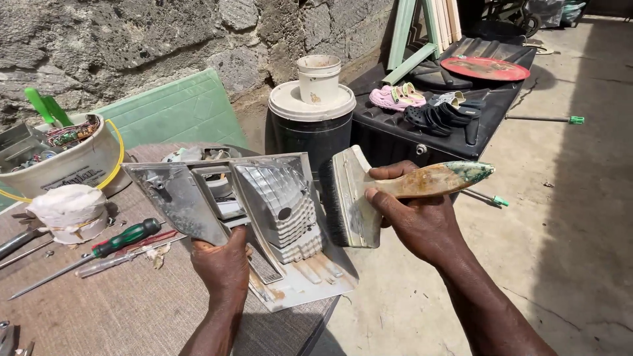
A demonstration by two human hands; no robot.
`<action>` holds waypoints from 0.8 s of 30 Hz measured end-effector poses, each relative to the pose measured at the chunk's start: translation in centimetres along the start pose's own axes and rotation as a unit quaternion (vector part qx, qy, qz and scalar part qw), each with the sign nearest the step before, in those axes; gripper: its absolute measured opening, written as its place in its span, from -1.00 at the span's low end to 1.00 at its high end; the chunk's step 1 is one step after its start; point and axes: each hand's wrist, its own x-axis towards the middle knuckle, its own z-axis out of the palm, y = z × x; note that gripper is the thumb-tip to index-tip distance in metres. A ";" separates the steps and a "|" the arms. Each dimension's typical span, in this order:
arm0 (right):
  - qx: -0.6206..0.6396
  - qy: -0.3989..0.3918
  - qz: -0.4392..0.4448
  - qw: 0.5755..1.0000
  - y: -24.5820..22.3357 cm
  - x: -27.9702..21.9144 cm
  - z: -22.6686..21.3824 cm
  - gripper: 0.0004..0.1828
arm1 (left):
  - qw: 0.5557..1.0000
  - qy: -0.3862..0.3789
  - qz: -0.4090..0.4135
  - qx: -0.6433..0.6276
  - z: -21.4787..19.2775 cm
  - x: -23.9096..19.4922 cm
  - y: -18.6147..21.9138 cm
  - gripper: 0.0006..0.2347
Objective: The person holds a metal part and uses a brush to clean its surface. They rotate the part to access different sides and continue brushing to remove debris.
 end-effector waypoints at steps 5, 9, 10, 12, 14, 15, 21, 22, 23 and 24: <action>-0.114 -0.144 0.027 0.983 1.8 0.9 1.3 -0.66 | 1.000 0.005 0.000 -0.001 0.2 -0.4 0.5 -0.57; -0.251 -0.102 -0.039 0.962 -1.0 0.6 0.4 -0.71 | 0.999 0.014 -0.005 -0.031 0.6 -1.0 1.8 -0.54; -0.256 -0.098 -0.029 0.961 -0.1 0.4 0.4 -0.71 | 0.999 0.005 -0.012 -0.030 0.8 -1.3 1.5 -0.54; -0.283 -0.214 0.018 0.935 0.9 0.7 1.7 -0.68 | 0.999 -0.024 -0.025 0.026 0.0 -1.1 1.2 -0.65; -0.246 -0.182 0.000 0.952 -0.2 -0.6 0.1 -0.66 | 0.999 -0.039 -0.024 -0.004 -0.8 -2.1 2.7 -0.73; -0.207 -0.146 -0.028 0.967 -1.1 -0.6 -0.2 -0.63 | 0.998 -0.051 -0.014 -0.041 -1.2 -2.0 3.6 -0.71; -0.080 -0.259 -0.228 0.935 2.2 -1.5 -2.6 -0.71 | 0.989 -0.093 -0.070 0.087 -0.5 0.1 1.7 -0.35; -0.079 -0.266 -0.230 0.933 1.8 -1.5 -1.1 -0.71 | 0.990 -0.086 -0.072 0.087 -0.7 0.4 1.7 -0.35; -0.045 -0.305 -0.270 0.912 1.7 -1.8 0.0 -0.81 | 0.986 -0.114 -0.085 0.088 -0.6 0.6 1.6 -0.16; -0.012 -0.344 -0.308 0.887 1.5 -2.1 1.0 -0.85 | 0.981 -0.142 -0.099 0.089 -0.4 0.7 1.5 0.04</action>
